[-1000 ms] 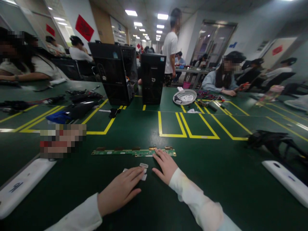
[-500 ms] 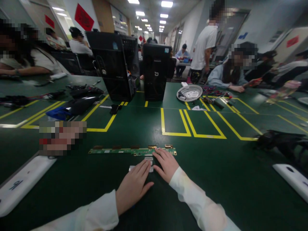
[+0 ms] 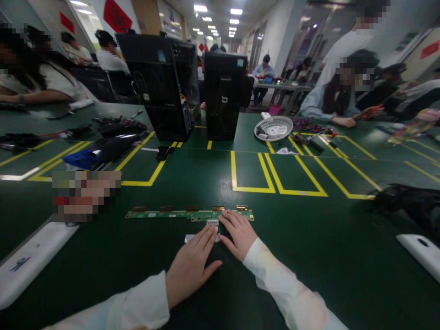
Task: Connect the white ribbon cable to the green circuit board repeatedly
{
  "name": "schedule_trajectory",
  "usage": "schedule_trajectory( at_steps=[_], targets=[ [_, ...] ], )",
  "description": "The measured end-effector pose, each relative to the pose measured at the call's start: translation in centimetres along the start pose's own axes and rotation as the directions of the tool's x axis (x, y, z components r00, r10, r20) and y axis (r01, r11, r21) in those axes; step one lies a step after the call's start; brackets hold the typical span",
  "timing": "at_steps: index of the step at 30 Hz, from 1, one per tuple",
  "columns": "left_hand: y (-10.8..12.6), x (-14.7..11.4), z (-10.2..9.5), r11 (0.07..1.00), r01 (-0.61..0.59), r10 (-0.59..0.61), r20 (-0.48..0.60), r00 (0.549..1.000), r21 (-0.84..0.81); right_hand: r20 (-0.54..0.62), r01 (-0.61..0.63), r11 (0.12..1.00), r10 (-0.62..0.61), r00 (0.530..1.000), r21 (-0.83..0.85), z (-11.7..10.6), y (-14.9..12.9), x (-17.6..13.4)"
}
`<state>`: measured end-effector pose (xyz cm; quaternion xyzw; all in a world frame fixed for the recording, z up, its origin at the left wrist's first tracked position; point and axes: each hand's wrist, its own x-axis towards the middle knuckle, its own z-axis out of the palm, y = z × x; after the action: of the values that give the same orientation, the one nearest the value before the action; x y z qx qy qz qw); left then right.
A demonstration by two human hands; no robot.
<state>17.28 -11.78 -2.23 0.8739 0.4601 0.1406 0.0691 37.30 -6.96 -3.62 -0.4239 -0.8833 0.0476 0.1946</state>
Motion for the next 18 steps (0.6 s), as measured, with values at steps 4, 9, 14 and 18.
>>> schedule_trajectory(
  at_steps=[4,9,14,18],
  targets=[
    [0.15,-0.11,-0.07,1.0,0.01,-0.01,0.0,1.0,0.0,0.007,-0.006,1.0,0.006,1.0,-0.006,-0.05,-0.03,0.03],
    [0.3,-0.58,0.07,1.0,0.004,-0.004,-0.008,1.0,0.013,0.014,0.001,1.0,-0.001,1.0,-0.012,-0.03,0.0,0.03],
    [0.25,-0.65,0.48,0.999,-0.024,0.024,-0.002,1.0,0.046,0.007,-0.004,1.0,0.004,1.0,-0.006,0.06,0.01,0.07],
    [0.26,-0.43,0.48,0.999,-0.014,0.014,-0.001,1.0,0.05,0.006,0.002,1.0,-0.002,1.0,-0.001,0.1,0.01,0.05]
  ],
)
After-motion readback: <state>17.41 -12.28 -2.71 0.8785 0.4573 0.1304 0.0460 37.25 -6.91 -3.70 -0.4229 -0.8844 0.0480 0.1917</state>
